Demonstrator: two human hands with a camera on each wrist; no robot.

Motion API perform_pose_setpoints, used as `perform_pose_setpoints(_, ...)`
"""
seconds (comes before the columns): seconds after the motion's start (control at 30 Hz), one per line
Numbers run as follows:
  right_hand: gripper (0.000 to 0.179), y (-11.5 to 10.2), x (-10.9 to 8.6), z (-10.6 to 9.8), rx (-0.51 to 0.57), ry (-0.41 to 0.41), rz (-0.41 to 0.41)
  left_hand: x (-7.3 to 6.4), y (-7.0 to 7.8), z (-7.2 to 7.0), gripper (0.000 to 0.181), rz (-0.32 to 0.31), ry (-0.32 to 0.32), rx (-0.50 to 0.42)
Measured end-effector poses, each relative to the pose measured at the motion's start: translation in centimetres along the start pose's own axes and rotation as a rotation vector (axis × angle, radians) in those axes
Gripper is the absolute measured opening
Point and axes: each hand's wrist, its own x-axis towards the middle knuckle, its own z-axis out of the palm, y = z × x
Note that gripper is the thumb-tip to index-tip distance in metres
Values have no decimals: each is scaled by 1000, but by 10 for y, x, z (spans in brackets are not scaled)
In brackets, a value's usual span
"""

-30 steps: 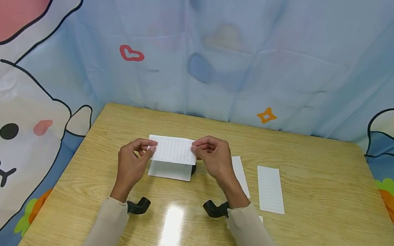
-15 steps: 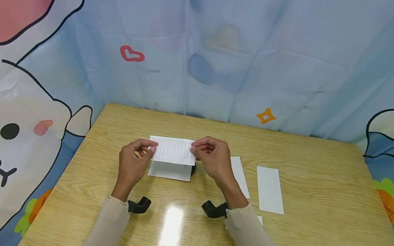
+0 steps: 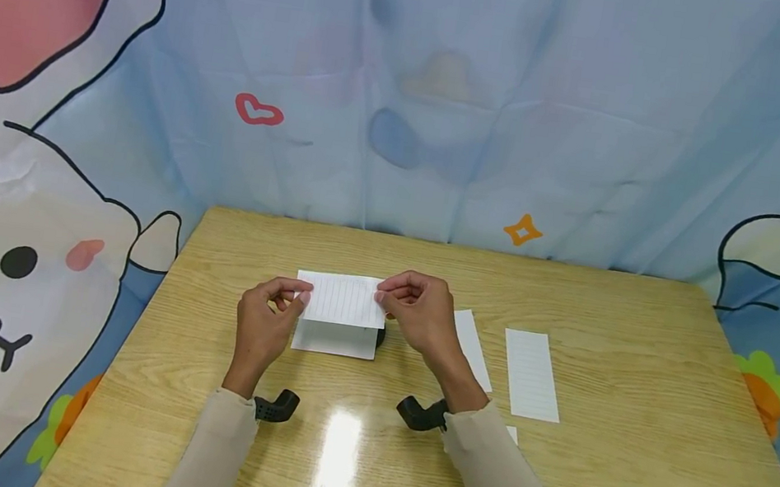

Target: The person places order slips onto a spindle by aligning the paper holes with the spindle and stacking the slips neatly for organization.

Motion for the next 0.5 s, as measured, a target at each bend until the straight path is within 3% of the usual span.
perform_pose_setpoints(0.33, 4, 13, -3, 5, -91, 8, -1, -2, -6, 1, 9, -23, -2, 43)
perform_pose_setpoints(0.5, 4, 23, -3, 7, -61, -2, -11, -3, -10, 2, 8, -44, -4, 69)
